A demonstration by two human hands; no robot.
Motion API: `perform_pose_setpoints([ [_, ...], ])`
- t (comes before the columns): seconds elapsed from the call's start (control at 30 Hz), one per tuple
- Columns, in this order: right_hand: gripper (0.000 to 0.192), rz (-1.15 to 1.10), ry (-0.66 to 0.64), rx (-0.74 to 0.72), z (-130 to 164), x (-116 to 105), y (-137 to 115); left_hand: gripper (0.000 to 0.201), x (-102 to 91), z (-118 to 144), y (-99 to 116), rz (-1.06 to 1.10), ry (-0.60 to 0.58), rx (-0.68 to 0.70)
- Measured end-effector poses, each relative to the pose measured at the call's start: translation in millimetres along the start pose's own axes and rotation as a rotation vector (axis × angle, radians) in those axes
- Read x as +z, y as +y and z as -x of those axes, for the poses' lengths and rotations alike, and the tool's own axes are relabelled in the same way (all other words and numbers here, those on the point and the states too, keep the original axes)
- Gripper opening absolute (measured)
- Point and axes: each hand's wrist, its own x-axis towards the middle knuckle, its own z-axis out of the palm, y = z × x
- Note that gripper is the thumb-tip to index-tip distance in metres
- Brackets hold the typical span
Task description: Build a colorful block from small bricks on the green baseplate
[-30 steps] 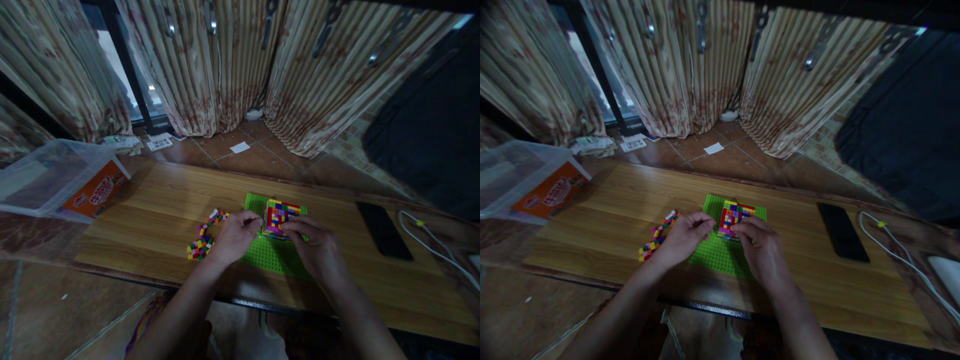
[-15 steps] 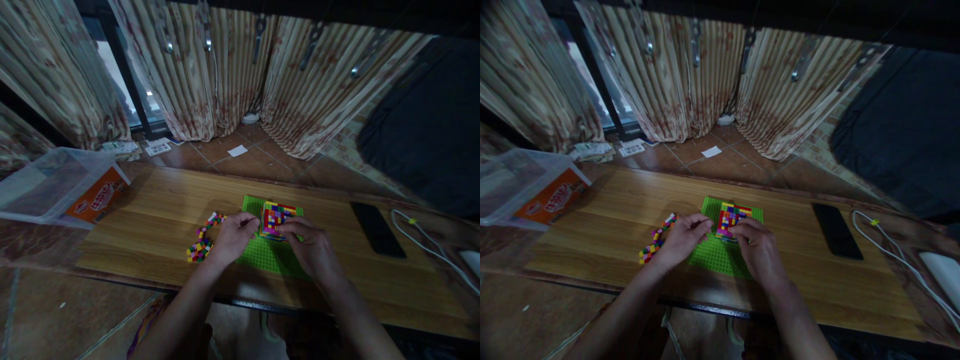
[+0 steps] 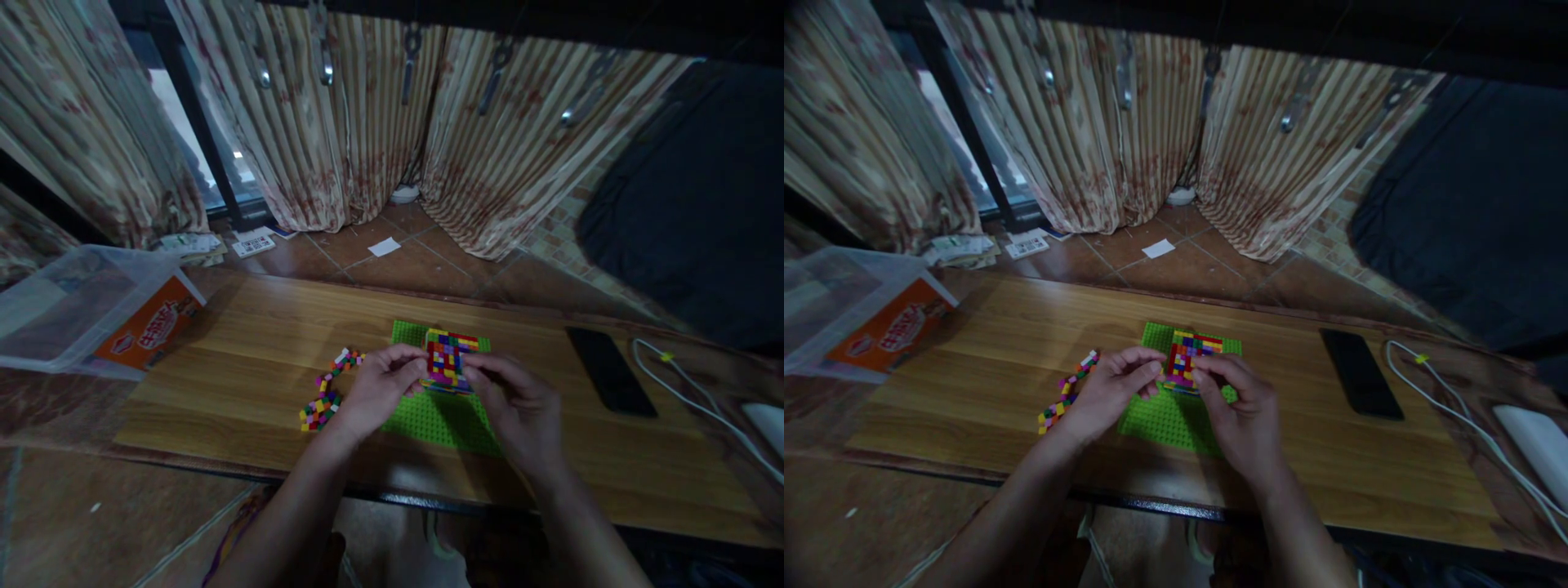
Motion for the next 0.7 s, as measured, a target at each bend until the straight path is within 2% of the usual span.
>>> perform_pose_setpoints([
  [0.07,0.014,0.001,-0.106,-0.018,2,4,-4,0.031,1.2,2,2,0.040,-0.033,0.000],
  [0.13,0.015,0.019,-0.158,-0.030,4,7,-6,0.031,1.6,4,3,0.071,-0.062,0.006],
  [0.37,0.012,0.098,-0.138,-0.081,6,14,-3,0.035,1.9,4,2,0.120,-0.170,0.018],
  [0.53,0.007,0.104,-0.173,-0.124,6,13,-6,0.036,1.3,5,4,0.112,-0.141,0.017],
  [0.7,0.008,0.099,-0.244,-0.101,6,9,-9,0.033,1.2,6,5,0.086,-0.128,0.000],
])
